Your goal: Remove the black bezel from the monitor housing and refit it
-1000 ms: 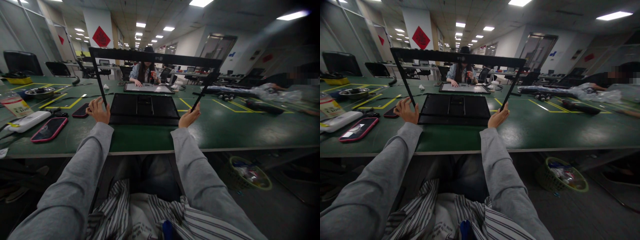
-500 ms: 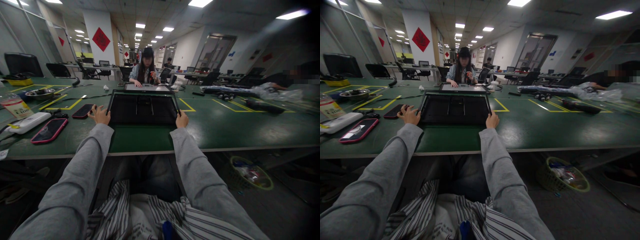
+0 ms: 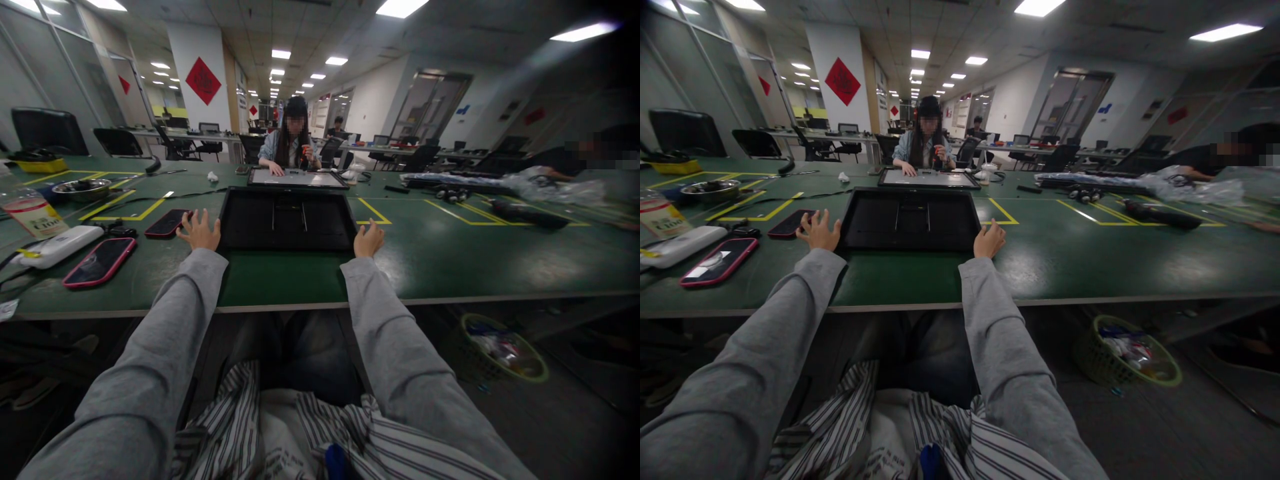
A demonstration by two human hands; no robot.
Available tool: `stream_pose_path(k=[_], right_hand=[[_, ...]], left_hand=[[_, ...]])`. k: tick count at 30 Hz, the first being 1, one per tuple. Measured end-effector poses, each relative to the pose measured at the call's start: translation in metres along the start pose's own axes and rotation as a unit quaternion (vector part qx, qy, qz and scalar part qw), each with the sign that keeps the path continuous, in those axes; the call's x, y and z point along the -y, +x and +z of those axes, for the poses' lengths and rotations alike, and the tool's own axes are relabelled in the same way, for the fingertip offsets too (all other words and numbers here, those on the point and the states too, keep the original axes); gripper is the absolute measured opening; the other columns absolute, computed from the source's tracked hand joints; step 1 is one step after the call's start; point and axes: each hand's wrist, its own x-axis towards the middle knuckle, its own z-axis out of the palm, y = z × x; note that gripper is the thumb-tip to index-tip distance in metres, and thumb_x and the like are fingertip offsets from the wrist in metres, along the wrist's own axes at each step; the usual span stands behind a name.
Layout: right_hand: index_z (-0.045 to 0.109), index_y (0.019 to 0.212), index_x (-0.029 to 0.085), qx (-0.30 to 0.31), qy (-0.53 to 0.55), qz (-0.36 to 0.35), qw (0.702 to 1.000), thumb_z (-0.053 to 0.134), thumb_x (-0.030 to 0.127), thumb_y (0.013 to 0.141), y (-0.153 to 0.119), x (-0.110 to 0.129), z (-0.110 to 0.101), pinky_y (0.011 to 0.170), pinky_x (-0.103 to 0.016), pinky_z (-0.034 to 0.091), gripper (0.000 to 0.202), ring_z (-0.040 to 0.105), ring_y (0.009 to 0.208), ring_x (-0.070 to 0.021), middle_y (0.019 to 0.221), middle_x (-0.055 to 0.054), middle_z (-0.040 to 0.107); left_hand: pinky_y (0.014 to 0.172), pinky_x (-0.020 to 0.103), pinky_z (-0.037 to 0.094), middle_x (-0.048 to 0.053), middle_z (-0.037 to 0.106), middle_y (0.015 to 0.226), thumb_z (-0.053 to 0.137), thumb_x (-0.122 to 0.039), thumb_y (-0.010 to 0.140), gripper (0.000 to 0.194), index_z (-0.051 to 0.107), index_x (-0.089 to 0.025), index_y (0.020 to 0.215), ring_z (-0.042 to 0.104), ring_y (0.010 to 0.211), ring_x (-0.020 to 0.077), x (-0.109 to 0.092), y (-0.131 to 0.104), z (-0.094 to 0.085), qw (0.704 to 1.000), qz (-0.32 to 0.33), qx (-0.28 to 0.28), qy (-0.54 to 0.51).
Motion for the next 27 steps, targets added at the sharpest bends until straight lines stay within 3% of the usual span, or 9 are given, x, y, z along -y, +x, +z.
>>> stream_pose_path(k=[4, 8, 11, 14, 19, 24, 27], right_hand=[[0.048, 0.147, 0.015, -0.025, -0.011, -0.02, 0.999, 0.035, 0.025, 0.095, -0.002, 0.004, -0.004, 0.109, -0.053, 0.035, 0.054, 0.039, 0.137, -0.0314, 0.147, -0.019, 0.051], [0.053, 0.144, 0.013, 0.114, -0.044, -0.053, 0.991, 0.036, 0.023, 0.094, -0.004, 0.004, -0.003, 0.106, -0.05, 0.039, 0.053, 0.047, 0.13, -0.0316, 0.138, -0.02, 0.059], [0.051, 0.147, 0.014, 0.153, -0.057, -0.051, 0.985, 0.033, 0.021, 0.095, -0.004, 0.002, -0.002, 0.103, -0.048, 0.041, 0.056, 0.053, 0.123, -0.0314, 0.131, -0.02, 0.064], [0.051, 0.148, 0.016, 0.146, -0.056, -0.045, 0.987, 0.033, 0.02, 0.095, -0.004, 0.001, -0.002, 0.101, -0.047, 0.042, 0.056, 0.054, 0.12, -0.031, 0.129, -0.018, 0.065], [0.056, 0.142, 0.017, 0.119, -0.045, -0.035, 0.991, 0.036, 0.022, 0.095, -0.007, 0.004, -0.004, 0.101, -0.047, 0.04, 0.052, 0.052, 0.12, -0.0305, 0.128, -0.018, 0.065], [0.059, 0.134, 0.015, 0.006, -0.026, -0.02, 0.999, 0.033, 0.018, 0.093, -0.009, 0.013, -0.005, 0.106, -0.051, 0.032, 0.048, 0.045, 0.127, -0.0298, 0.13, -0.018, 0.063], [0.057, 0.133, 0.016, -0.037, -0.019, -0.035, 0.998, 0.031, 0.016, 0.093, -0.012, 0.022, -0.005, 0.108, -0.052, 0.028, 0.048, 0.043, 0.13, -0.0293, 0.133, -0.018, 0.06]], left_hand=[[0.117, 0.063, 0.019, 0.016, 0.027, 0.167, 0.038, -0.05, 0.098, 0.072, 0.024, -0.022, 0.163, 0.019, 0.153, 0.0333, 0.005, 0.005, 0.012, 1.0, 0.019, 0.009, 0.011], [0.115, 0.062, 0.024, 0.015, 0.045, 0.157, 0.037, -0.052, 0.097, 0.074, 0.02, -0.026, 0.164, 0.036, 0.146, 0.0317, 0.017, 0.017, 0.036, 0.985, 0.023, 0.173, -0.013], [0.115, 0.061, 0.024, 0.014, 0.05, 0.153, 0.036, -0.047, 0.098, 0.071, 0.019, -0.028, 0.164, 0.039, 0.145, 0.0293, 0.022, 0.023, 0.045, 0.98, 0.013, 0.2, -0.016], [0.114, 0.061, 0.025, 0.015, 0.051, 0.152, 0.035, -0.042, 0.098, 0.068, 0.023, -0.027, 0.163, 0.038, 0.146, 0.0284, 0.018, 0.022, 0.041, 0.984, 0.021, 0.18, -0.002], [0.108, 0.058, 0.03, 0.016, 0.063, 0.138, 0.041, -0.033, 0.094, 0.065, 0.036, -0.022, 0.158, 0.053, 0.13, 0.0316, 0.012, 0.017, 0.026, 0.989, 0.039, 0.136, 0.035], [0.105, 0.054, 0.034, 0.014, 0.067, 0.132, 0.043, -0.029, 0.092, 0.057, 0.05, -0.024, 0.148, 0.056, 0.126, 0.0321, 0.007, 0.017, 0.027, 0.984, 0.078, 0.144, 0.067], [0.105, 0.054, 0.033, 0.013, 0.067, 0.13, 0.045, -0.031, 0.093, 0.054, 0.052, -0.026, 0.146, 0.055, 0.125, 0.0317, -0.017, 0.01, 0.035, 0.98, 0.113, 0.154, 0.065]])
